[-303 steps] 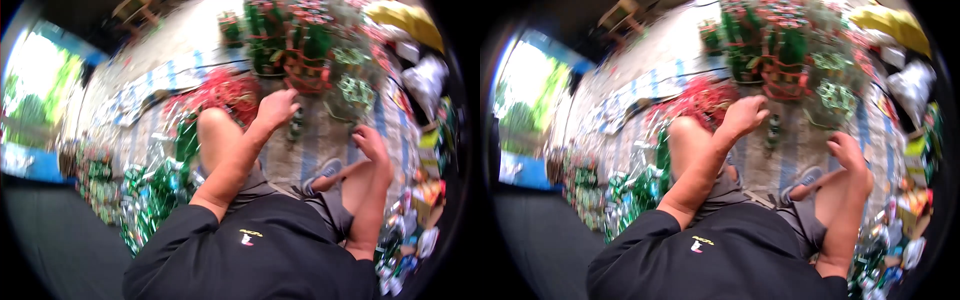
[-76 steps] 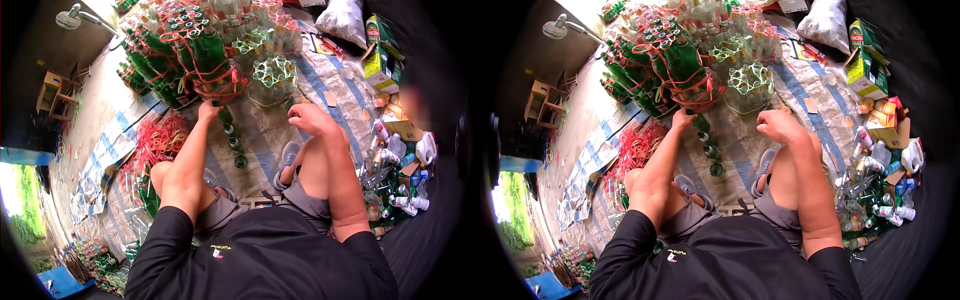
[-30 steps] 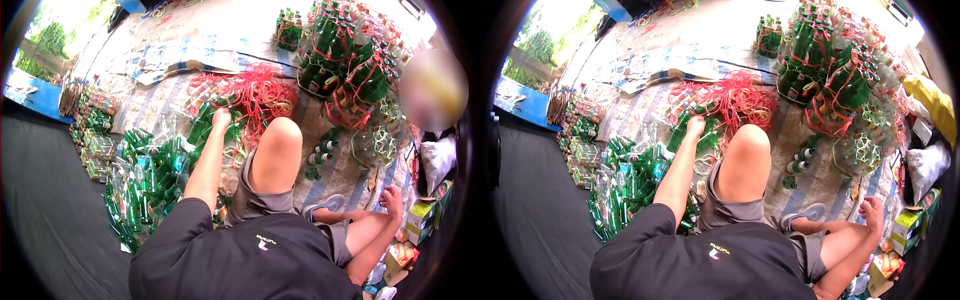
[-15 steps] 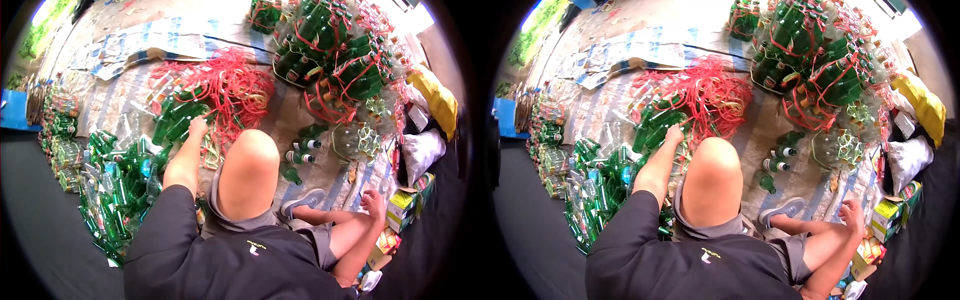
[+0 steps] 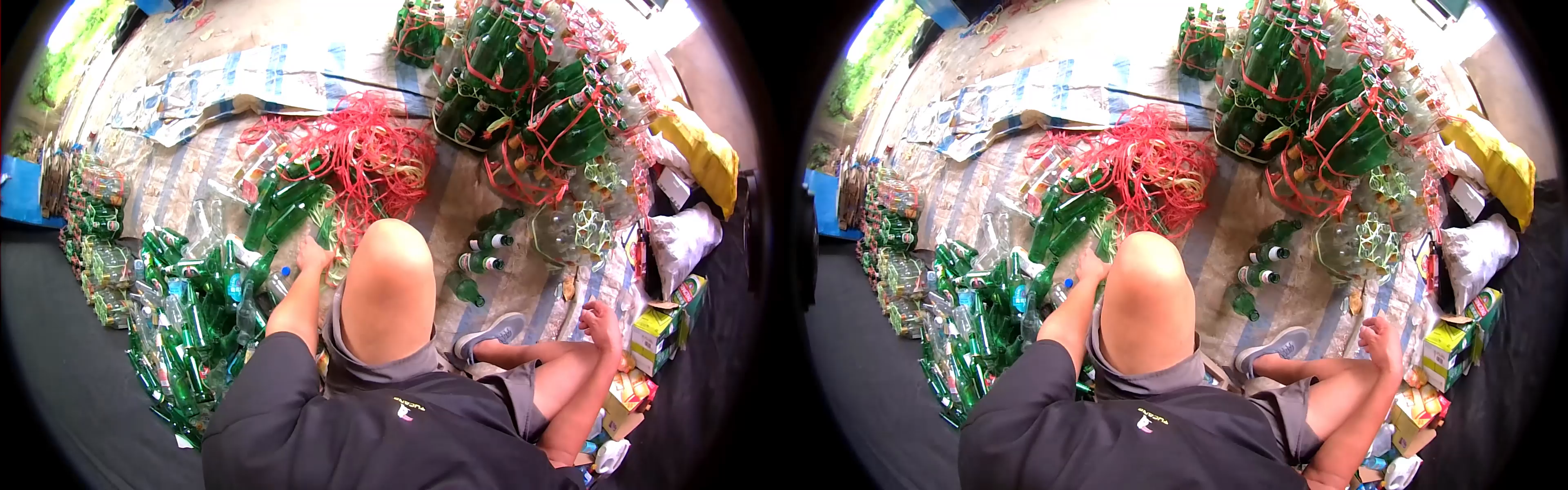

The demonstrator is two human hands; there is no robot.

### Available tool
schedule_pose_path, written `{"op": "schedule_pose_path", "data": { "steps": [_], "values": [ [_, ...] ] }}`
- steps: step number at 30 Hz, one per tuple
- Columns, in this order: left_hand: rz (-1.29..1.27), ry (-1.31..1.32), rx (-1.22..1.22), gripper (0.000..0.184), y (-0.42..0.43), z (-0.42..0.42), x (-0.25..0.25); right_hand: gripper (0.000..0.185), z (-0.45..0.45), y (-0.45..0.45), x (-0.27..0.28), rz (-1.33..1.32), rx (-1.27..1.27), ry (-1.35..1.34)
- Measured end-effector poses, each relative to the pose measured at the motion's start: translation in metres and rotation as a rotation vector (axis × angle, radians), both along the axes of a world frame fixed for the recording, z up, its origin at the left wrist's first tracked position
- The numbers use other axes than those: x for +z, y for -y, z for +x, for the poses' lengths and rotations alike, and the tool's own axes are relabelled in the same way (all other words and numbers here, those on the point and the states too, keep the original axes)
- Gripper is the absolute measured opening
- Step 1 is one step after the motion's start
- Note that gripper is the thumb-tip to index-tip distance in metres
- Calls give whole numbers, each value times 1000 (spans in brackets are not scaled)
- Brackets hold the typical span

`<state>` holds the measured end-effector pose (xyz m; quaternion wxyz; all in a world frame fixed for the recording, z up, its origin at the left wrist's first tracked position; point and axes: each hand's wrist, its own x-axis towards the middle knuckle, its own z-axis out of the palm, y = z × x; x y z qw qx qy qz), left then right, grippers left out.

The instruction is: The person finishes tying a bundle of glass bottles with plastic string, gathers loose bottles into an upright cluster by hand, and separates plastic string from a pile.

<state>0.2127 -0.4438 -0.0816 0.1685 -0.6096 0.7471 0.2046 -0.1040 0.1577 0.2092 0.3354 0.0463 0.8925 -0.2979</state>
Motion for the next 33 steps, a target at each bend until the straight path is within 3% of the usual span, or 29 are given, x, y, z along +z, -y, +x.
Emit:
{"op": "schedule_pose_path", "data": {
  "steps": [2, 7, 9, 11, 15, 17, 19, 23, 26, 28, 30, 32, 33],
  "values": [
    [31, -48, 103, 89, -5, 9, 32, 24, 2, -1, -1, -13, 37, -43],
    [3, -386, 116, 81, 16, 28, 33, 20, 7, 13, 8, -59, 76, -125],
    [55, -861, 181, 68, 35, 20, 23, 18, 9, 12, 5, -120, 136, -176],
    [247, -1135, 130, 51, 32, -9, 96, 19, 13, 14, 10, -128, 153, -205],
    [323, -1280, 118, 35, 29, -77, 220, 22, 20, 16, 20, -174, 166, -230],
    [362, -1368, 37, 37, 27, -112, 273, 21, 22, 15, 22, -176, 161, -230],
    [328, -1361, -101, 44, 22, -143, 312, 20, 23, 11, 20, -237, 124, -214],
    [489, -1283, -132, 36, -10, -202, 359, 20, 22, 4, 21, -240, 103, -189],
    [569, -1168, -203, 32, -60, -240, 352, 21, 24, 3, 23, -241, 102, -185],
    [590, -1173, -322, 35, -64, -282, 271, 20, 27, 1, 25, -234, 112, -200],
    [333, -1047, -316, 38, -115, -274, 254, 19, 28, -1, 25, -251, 125, -197],
    [118, -802, -701, 47, -124, -290, 204, 19, 27, -4, 24, -246, 119, -187],
    [109, -741, -786, 46, -139, -286, 204, 19, 27, -5, 22, -246, 110, -174]
  ]
}}
